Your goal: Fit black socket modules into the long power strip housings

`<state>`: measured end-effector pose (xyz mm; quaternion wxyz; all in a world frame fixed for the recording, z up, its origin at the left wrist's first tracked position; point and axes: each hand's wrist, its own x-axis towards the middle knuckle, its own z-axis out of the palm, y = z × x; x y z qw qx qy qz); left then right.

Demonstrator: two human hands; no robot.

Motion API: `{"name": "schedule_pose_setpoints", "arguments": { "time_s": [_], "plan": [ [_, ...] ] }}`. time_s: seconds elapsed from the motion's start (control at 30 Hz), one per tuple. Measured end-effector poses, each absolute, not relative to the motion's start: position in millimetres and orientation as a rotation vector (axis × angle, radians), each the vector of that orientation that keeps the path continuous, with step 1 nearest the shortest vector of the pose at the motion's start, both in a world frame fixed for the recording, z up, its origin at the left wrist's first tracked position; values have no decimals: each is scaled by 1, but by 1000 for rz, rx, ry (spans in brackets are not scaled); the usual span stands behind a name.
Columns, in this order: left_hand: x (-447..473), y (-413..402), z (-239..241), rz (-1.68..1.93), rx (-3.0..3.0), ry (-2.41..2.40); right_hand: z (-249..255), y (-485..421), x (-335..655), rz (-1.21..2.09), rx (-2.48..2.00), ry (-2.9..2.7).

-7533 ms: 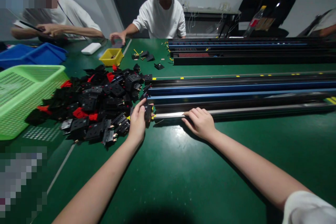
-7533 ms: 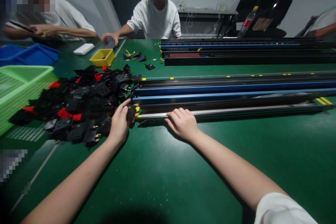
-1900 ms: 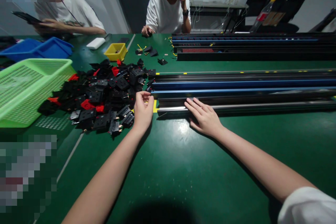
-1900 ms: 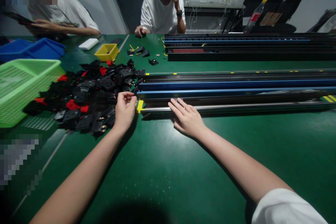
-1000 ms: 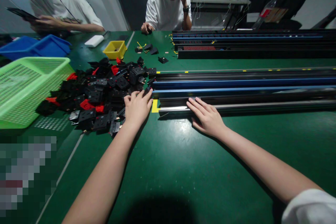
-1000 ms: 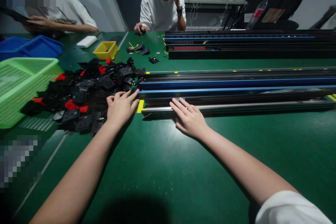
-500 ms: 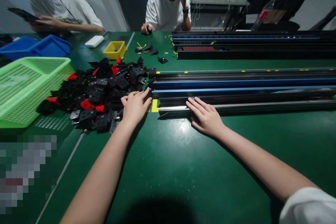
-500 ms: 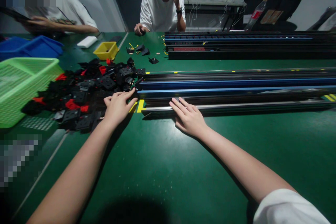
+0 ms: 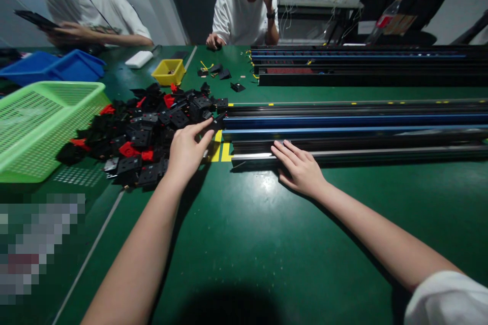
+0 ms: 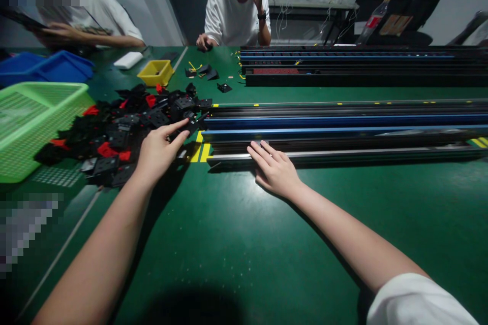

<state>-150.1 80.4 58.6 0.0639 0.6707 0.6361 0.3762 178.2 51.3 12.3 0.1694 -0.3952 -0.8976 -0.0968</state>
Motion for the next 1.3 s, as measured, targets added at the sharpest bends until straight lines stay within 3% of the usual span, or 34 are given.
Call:
{"name": "schedule_pose_setpoints", "arguments": {
  "time_s": [0.43,0.9,1.3],
  "plan": [
    [-121,81,40,1565,1412,1594,13,52,179,-257,-1120,-2565],
    [-98,76,10,1599,1015,1575,13,51,179,-252,-1130,-2559],
    [-96,67,-6,1515,1280,1719,13,51,179,-264,-1136,-2563]
  ]
}}
